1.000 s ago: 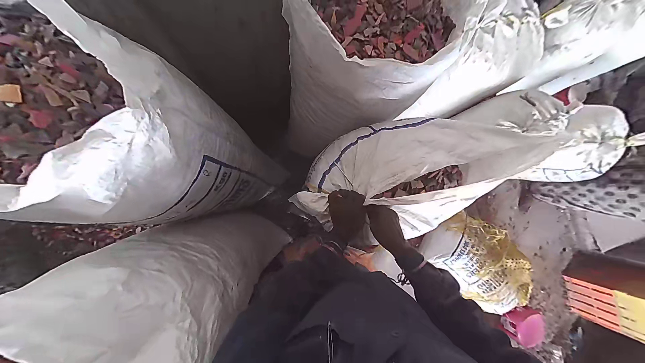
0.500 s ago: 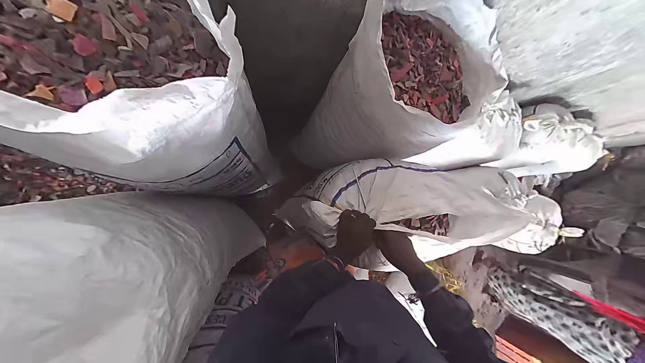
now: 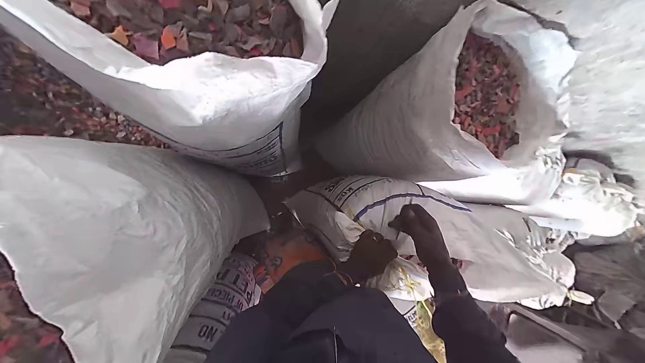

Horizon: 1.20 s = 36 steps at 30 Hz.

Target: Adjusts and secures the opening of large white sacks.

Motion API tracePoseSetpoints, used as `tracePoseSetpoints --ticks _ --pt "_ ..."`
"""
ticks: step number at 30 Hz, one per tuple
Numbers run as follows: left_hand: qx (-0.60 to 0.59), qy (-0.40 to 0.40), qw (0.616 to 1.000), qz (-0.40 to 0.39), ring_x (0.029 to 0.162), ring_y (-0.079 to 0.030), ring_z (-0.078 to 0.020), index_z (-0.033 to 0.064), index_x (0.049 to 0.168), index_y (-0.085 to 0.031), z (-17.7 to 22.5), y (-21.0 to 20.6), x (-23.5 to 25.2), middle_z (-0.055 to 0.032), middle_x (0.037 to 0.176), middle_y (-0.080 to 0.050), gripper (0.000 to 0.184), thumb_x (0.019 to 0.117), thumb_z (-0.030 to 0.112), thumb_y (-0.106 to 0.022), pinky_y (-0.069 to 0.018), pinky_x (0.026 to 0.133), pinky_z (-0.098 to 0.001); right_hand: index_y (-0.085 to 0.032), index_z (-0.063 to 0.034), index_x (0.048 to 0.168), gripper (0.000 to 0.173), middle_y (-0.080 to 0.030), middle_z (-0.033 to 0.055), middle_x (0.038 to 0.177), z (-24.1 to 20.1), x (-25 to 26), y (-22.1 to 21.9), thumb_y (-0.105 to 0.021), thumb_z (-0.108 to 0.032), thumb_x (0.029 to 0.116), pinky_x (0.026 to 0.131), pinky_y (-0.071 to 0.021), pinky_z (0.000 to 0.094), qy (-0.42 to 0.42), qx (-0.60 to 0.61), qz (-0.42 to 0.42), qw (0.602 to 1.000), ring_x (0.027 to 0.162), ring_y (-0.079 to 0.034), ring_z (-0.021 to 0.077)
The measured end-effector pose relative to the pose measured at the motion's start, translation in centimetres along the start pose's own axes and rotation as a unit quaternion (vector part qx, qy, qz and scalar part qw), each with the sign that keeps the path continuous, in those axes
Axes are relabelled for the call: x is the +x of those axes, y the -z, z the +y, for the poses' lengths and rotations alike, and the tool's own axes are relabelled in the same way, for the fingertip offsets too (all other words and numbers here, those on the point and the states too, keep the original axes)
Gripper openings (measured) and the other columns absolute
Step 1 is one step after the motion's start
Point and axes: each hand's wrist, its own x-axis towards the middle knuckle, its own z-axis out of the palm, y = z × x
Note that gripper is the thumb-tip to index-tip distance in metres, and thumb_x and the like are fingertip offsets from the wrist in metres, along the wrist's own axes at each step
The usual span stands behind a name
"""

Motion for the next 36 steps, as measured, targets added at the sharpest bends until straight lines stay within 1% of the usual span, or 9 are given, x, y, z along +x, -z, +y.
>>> tracePoseSetpoints --ticks 4,8,11,13,19,24,28,32,36 --pt "0.026 -0.024 0.998 0.057 0.075 -0.069 -0.0260 0.0137 0.073 -0.069 -0.5 -1.1 -0.6 -0.0042 0.074 -0.069 0.013 0.0811 0.003 -0.068 -0.0523 0.083 -0.0471 -0.049 -0.0155 0.095 0.024 -0.045 -0.0169 0.058 1.9 2.0 -2.1 -0.028 -0.012 0.1067 0.050 -0.0436 0.0164 -0.035 0.206 0.074 0.975 0.048 -0.044 -0.0029" --pt "0.070 -0.007 0.995 0.075 0.076 -0.064 -0.0220 0.0173 0.070 -0.065 -1.1 -1.8 -0.3 -0.0006 0.070 -0.064 0.020 0.0846 0.005 -0.062 -0.0463 0.091 -0.0390 -0.047 -0.0231 0.090 0.035 -0.043 -0.0146 0.059 2.6 12.0 2.0 -0.022 -0.029 0.1133 0.052 -0.0426 0.0187 -0.011 0.330 0.228 0.916 0.050 -0.043 -0.0005" --pt "0.070 -0.007 0.996 0.051 0.076 -0.065 -0.0235 0.0172 0.071 -0.065 -1.2 -1.6 -0.2 -0.0015 0.071 -0.065 0.018 0.0869 0.009 -0.061 -0.0493 0.088 -0.0421 -0.049 -0.0209 0.097 0.034 -0.046 -0.0158 0.057 0.5 15.0 4.2 -0.020 -0.028 0.1132 0.050 -0.0445 0.0189 0.056 0.268 0.178 0.945 0.049 -0.046 -0.0012" --pt "0.083 -0.010 0.995 0.050 0.076 -0.064 -0.0229 0.0179 0.071 -0.064 -1.2 -1.6 0.0 -0.0008 0.070 -0.064 0.018 0.0866 0.010 -0.061 -0.0470 0.088 -0.0409 -0.050 -0.0082 0.124 0.030 -0.055 -0.0117 0.071 1.7 12.4 1.9 -0.027 -0.023 0.1116 0.067 -0.0558 0.0259 0.043 0.163 0.091 0.982 0.062 -0.058 0.0014" --pt "0.088 -0.017 0.991 0.098 0.075 -0.066 -0.0255 0.0141 0.071 -0.064 -1.6 -2.0 0.2 -0.0044 0.070 -0.066 0.021 0.0897 0.009 -0.058 -0.0496 0.086 -0.0421 -0.058 0.0027 0.118 0.029 -0.059 -0.0060 0.087 4.1 5.8 -1.4 -0.047 -0.019 0.1031 0.071 -0.0496 0.0195 0.078 0.024 0.040 0.996 0.076 -0.056 -0.0026" --pt "0.087 -0.003 0.994 0.061 0.079 -0.071 -0.0301 0.0089 0.076 -0.070 -1.4 -1.1 1.2 -0.0093 0.077 -0.072 0.009 0.0829 0.007 -0.067 -0.0517 0.084 -0.0483 -0.051 -0.0151 0.120 0.027 -0.055 -0.0152 0.064 1.7 2.5 -0.7 -0.030 -0.023 0.1070 0.066 -0.0578 0.0245 0.025 0.160 0.095 0.982 0.058 -0.060 0.0002" --pt "0.075 0.006 0.996 0.054 0.084 -0.072 -0.0327 0.0055 0.080 -0.073 -1.7 -1.5 1.2 -0.0125 0.082 -0.073 0.010 0.0869 0.007 -0.066 -0.0524 0.085 -0.0527 -0.056 -0.0249 0.111 0.030 -0.040 -0.0182 0.052 -1.0 -2.7 2.1 -0.028 -0.032 0.1108 0.044 -0.0393 0.0166 0.034 0.321 0.104 0.941 0.042 -0.038 -0.0029" --pt "0.039 -0.007 0.997 0.068 0.092 -0.071 -0.0404 -0.0007 0.090 -0.075 -1.8 -1.7 0.9 -0.0192 0.092 -0.074 0.012 0.0836 0.009 -0.071 -0.0520 0.086 -0.0573 -0.060 -0.0300 0.083 0.030 -0.053 -0.0144 0.057 -4.9 -14.5 11.1 -0.045 -0.031 0.1079 0.049 -0.0453 0.0163 0.175 0.354 0.154 0.906 0.049 -0.051 -0.0023" --pt "0.044 0.095 0.994 -0.038 0.123 -0.058 -0.0486 -0.0035 0.126 -0.067 0.2 -0.7 0.6 -0.0298 0.130 -0.062 0.054 0.0832 0.028 -0.078 -0.0430 0.102 -0.0654 -0.068 -0.0324 0.083 0.021 -0.054 -0.0185 0.058 -0.5 -23.8 7.1 -0.060 -0.044 0.0988 0.048 -0.0446 0.0128 0.159 0.422 0.129 0.883 0.049 -0.050 -0.0063"
